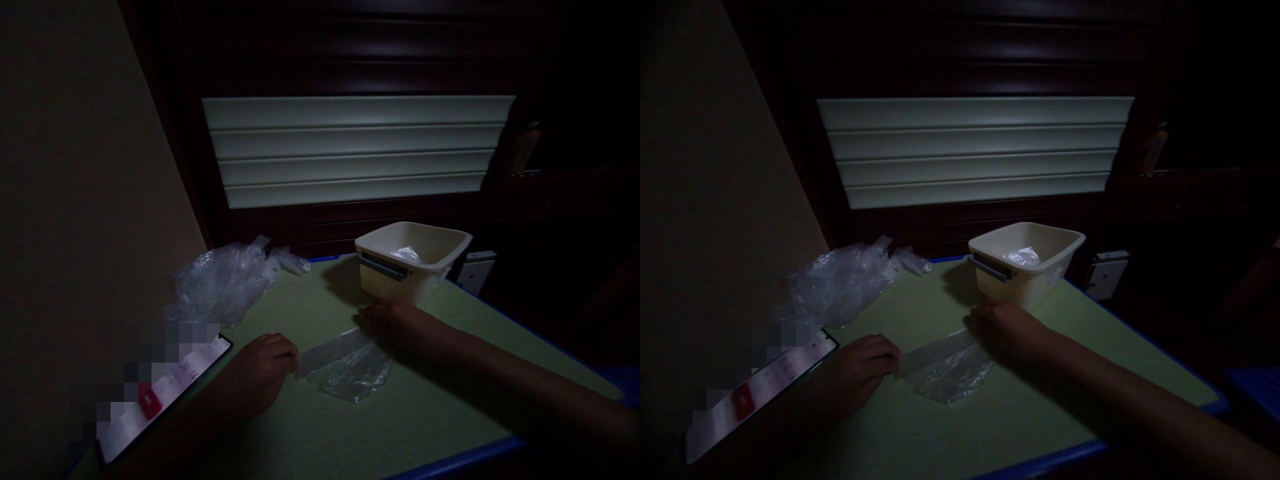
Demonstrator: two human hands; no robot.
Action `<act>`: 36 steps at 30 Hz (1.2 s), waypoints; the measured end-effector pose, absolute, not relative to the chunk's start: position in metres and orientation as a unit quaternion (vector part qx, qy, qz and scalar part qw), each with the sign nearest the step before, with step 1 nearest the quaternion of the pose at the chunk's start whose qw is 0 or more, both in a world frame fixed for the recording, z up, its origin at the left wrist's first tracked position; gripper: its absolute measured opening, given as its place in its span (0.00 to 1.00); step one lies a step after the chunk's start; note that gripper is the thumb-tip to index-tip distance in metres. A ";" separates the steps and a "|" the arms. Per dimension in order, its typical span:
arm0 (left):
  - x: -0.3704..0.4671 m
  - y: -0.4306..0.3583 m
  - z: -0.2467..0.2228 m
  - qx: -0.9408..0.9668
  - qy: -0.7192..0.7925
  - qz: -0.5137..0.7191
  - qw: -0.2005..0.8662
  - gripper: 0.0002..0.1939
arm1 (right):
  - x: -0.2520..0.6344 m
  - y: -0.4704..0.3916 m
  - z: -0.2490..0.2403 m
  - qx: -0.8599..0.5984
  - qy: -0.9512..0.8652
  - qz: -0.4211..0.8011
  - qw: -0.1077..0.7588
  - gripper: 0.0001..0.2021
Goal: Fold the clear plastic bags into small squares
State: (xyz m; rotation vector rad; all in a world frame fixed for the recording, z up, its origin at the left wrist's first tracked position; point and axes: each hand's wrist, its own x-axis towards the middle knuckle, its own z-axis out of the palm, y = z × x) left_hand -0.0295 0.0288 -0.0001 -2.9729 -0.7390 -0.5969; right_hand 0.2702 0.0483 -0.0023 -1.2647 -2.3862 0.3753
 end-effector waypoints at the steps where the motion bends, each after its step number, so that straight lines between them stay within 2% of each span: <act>1: -0.029 0.029 0.000 -0.950 -0.246 -0.191 0.014 0.15 | 0.265 0.052 -0.002 -0.454 -0.858 0.131 0.202 0.10; 5: -0.030 0.029 0.001 -0.933 -0.307 -0.188 0.008 0.12 | 0.250 0.062 -0.004 -0.446 -0.867 0.117 0.191 0.04; 9: -0.029 0.029 -0.003 -0.894 -0.385 -0.227 -0.018 0.09 | 0.243 0.055 -0.009 -0.457 -0.858 0.085 0.217 0.06; 14: -0.027 0.031 -0.013 -0.856 -0.442 -0.256 -0.072 0.21 | 0.239 0.042 -0.010 -0.470 -0.841 0.076 0.256 0.04; 16: -0.026 0.032 -0.015 -0.861 -0.426 -0.260 -0.094 0.18 | 0.239 0.040 -0.009 -0.472 -0.836 0.081 0.269 0.04; 21: -0.025 0.034 -0.015 -0.869 -0.388 -0.270 -0.145 0.04 | 0.239 0.039 -0.007 -0.463 -0.828 0.114 0.295 0.04; 23: -0.025 0.034 -0.015 -0.868 -0.389 -0.270 -0.151 0.02 | 0.240 0.040 -0.006 -0.457 -0.814 0.185 0.306 0.10; 26: -0.025 0.034 -0.014 -0.863 -0.401 -0.266 -0.155 0.02 | 0.245 0.043 -0.006 -0.439 -0.779 0.332 0.301 0.25; 28: -0.024 0.035 -0.014 -0.858 -0.411 -0.264 -0.157 0.02 | 0.248 0.044 -0.006 -0.422 -0.766 0.395 0.282 0.28; 36: -0.024 0.034 -0.013 -0.856 -0.397 -0.273 -0.187 0.03 | 0.247 0.042 0.003 -0.425 -0.800 0.355 0.233 0.09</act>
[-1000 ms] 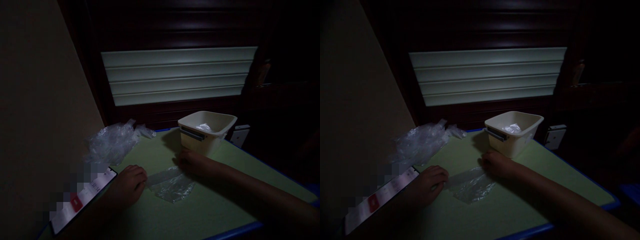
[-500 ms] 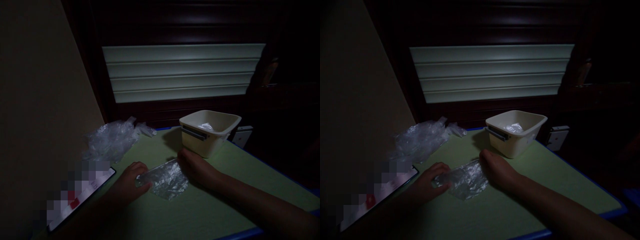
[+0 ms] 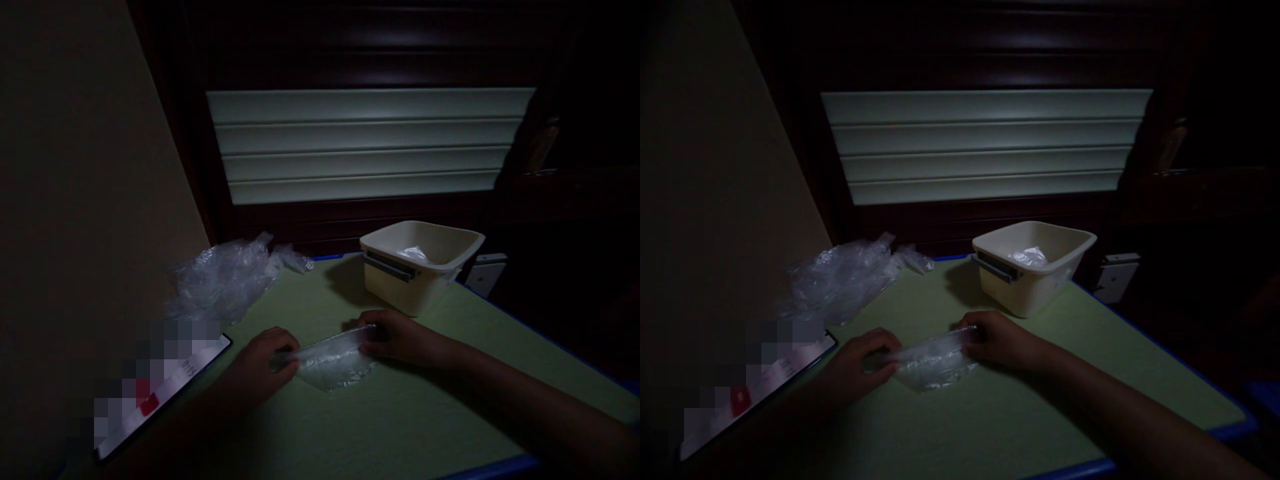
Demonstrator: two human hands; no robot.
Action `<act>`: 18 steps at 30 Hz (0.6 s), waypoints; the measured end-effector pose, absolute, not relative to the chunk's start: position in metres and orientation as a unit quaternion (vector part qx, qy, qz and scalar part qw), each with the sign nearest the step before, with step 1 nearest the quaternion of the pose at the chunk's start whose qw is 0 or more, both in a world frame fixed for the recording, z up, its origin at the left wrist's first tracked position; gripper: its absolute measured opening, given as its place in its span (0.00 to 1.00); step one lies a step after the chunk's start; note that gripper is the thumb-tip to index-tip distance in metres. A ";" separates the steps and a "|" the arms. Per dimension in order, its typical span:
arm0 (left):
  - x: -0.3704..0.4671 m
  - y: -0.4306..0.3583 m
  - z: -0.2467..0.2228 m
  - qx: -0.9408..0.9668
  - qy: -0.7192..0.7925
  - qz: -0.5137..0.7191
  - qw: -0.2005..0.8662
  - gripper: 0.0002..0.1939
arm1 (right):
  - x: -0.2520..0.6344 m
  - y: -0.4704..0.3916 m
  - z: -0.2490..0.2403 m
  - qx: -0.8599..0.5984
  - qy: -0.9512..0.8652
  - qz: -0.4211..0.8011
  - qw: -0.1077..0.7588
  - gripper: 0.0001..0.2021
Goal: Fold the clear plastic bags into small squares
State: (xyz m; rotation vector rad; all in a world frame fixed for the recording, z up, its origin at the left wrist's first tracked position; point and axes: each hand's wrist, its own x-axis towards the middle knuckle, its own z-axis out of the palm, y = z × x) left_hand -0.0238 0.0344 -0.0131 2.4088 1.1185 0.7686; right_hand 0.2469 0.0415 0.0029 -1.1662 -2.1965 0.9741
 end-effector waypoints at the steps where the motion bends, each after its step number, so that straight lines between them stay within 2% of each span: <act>1: -0.023 0.034 -0.012 0.858 0.390 0.271 0.195 0.04 | 0.247 0.041 0.003 -0.424 -0.802 0.352 0.232 0.07; 4: -0.022 0.031 -0.011 0.874 0.350 0.270 0.201 0.07 | 0.248 0.041 0.003 -0.416 -0.811 0.338 0.234 0.04; 6: -0.021 0.031 -0.011 0.889 0.316 0.279 0.179 0.09 | 0.249 0.041 0.004 -0.401 -0.821 0.332 0.235 0.08; 9: -0.021 0.030 -0.011 0.912 0.266 0.288 0.120 0.10 | 0.250 0.037 0.008 -0.373 -0.842 0.294 0.257 0.18; 12: -0.020 0.030 -0.011 0.932 0.228 0.274 0.060 0.10 | 0.246 0.024 0.018 -0.352 -0.869 0.197 0.287 0.24; 18: -0.018 0.029 -0.015 0.945 0.180 0.247 -0.112 0.12 | 0.232 -0.011 0.035 -0.273 -0.918 0.056 0.281 0.23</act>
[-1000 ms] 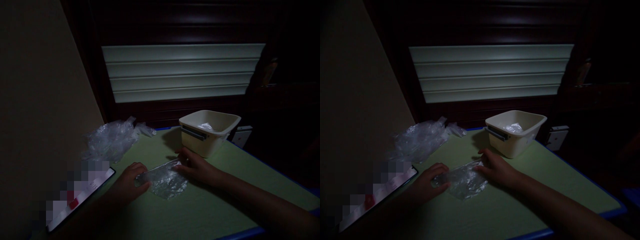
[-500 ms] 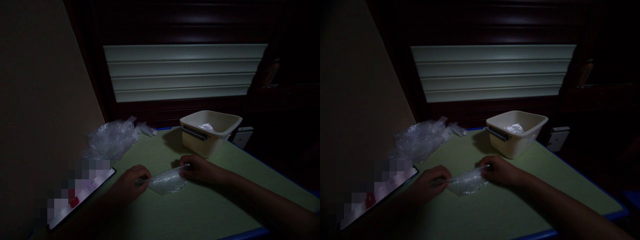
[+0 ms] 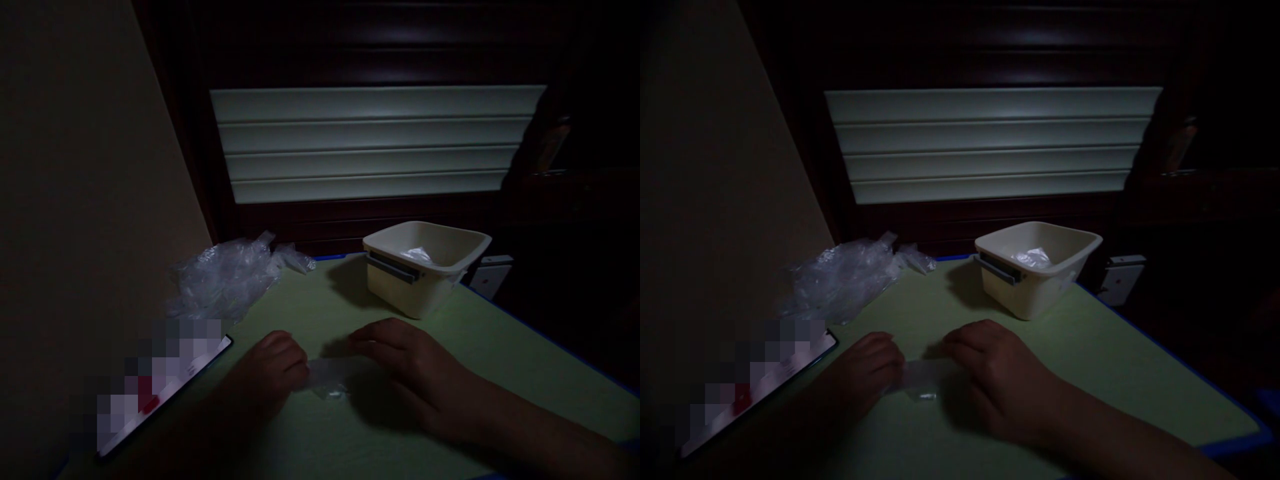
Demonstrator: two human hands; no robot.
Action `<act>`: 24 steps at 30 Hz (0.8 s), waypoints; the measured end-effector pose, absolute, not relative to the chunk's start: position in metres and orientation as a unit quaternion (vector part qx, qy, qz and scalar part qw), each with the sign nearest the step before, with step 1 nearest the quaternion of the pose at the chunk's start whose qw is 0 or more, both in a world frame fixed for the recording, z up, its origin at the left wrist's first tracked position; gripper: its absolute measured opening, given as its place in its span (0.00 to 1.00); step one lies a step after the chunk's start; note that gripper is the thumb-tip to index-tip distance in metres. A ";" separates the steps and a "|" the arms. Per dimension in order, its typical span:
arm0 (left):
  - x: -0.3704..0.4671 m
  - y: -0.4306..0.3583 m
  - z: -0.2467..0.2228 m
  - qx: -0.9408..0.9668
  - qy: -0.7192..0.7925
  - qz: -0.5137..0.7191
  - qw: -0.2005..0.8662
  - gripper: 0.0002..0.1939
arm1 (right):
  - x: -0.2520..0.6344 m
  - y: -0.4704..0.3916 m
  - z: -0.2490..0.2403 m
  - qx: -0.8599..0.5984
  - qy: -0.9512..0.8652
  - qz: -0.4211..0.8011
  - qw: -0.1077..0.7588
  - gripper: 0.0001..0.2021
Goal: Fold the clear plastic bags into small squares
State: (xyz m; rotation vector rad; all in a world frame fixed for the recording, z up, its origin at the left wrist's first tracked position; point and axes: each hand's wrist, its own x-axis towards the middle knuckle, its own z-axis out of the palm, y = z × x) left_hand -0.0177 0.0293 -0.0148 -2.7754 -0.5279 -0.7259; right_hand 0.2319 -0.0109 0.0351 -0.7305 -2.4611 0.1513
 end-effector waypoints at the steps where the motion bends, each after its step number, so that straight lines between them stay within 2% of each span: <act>1: -0.017 0.028 -0.015 -0.945 -0.178 -0.243 0.126 0.12 | 0.231 -0.015 0.035 -0.273 -0.919 0.045 0.281 0.22; 4: -0.016 0.026 -0.012 -0.946 -0.184 -0.230 0.133 0.14 | 0.228 -0.020 0.033 -0.310 -0.922 0.044 0.225 0.21; 8: -0.018 0.027 -0.010 -0.949 -0.176 -0.221 0.137 0.15 | 0.224 -0.025 0.032 -0.313 -0.939 0.127 0.064 0.34; 10: -0.021 0.029 -0.009 -0.954 -0.171 -0.202 0.140 0.13 | 0.223 -0.028 0.035 -0.308 -0.937 0.161 0.026 0.36; 14: -0.025 0.028 -0.004 -0.962 -0.174 -0.170 0.125 0.08 | 0.224 -0.028 0.037 -0.317 -0.930 0.185 0.003 0.36; 18: -0.024 0.022 0.001 -0.957 -0.192 -0.198 0.094 0.10 | 0.231 -0.018 0.029 -0.314 -0.929 0.195 -0.003 0.36; 24: -0.023 0.010 0.007 -0.958 -0.223 -0.173 0.042 0.14 | 0.236 -0.007 0.031 -0.360 -0.917 0.170 -0.003 0.34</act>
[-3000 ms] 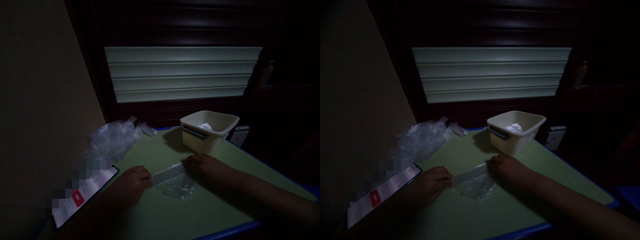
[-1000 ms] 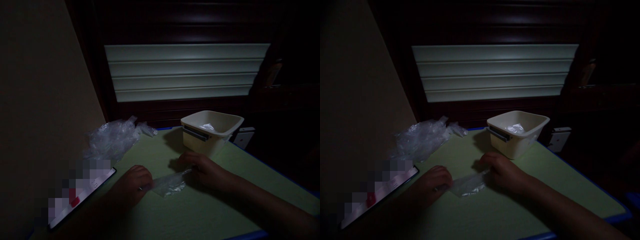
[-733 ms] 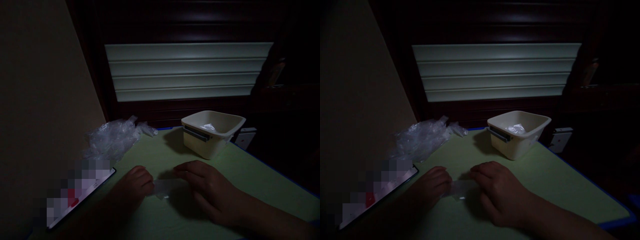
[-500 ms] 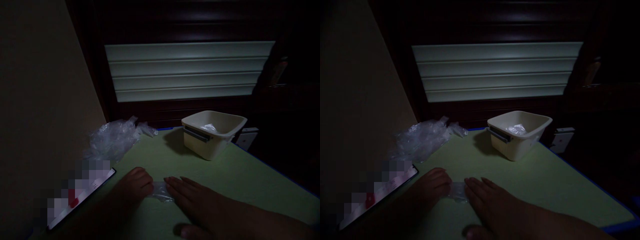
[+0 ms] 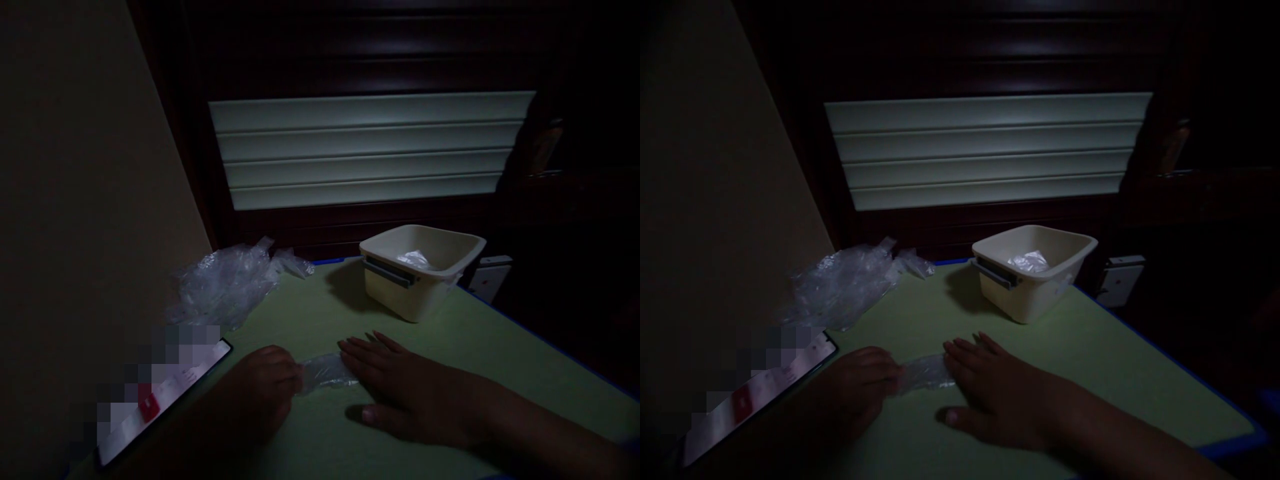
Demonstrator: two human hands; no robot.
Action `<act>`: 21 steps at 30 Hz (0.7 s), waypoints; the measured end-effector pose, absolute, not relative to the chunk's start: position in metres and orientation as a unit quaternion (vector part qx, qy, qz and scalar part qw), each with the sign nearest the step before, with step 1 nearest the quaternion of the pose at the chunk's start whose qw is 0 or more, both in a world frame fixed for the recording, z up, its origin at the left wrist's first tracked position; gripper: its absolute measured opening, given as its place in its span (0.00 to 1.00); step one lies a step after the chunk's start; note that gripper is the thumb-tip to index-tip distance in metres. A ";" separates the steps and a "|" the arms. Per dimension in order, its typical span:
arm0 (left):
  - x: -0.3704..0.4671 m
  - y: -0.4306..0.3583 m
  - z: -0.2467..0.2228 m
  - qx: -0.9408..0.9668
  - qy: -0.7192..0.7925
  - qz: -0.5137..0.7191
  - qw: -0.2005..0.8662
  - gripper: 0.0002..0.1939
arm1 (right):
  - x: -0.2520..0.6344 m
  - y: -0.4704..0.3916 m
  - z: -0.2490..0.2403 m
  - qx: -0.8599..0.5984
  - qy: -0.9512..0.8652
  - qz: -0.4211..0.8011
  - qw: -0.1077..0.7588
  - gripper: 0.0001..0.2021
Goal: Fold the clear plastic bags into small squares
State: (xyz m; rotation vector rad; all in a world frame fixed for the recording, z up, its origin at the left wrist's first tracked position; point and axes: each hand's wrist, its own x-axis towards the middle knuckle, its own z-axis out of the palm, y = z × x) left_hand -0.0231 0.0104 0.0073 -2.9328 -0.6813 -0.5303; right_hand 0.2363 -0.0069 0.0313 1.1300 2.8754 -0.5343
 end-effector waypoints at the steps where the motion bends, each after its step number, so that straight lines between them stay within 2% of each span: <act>1: -0.023 0.008 0.008 -0.958 -0.221 -0.180 0.036 0.15 | 0.234 -0.007 0.034 0.360 0.918 -0.165 -0.006 0.33; 7: -0.022 0.003 0.009 -0.954 -0.222 -0.202 0.002 0.17 | 0.198 -0.012 0.036 0.317 0.935 -0.132 -0.093 0.33; 13: -0.020 0.004 0.012 -0.952 -0.219 -0.215 -0.015 0.15 | 0.177 -0.010 0.014 0.323 0.932 -0.136 -0.090 0.33; 21: -0.021 0.004 0.011 -0.948 -0.218 -0.230 -0.007 0.15 | 0.227 -0.014 0.004 0.385 0.916 -0.088 -0.073 0.31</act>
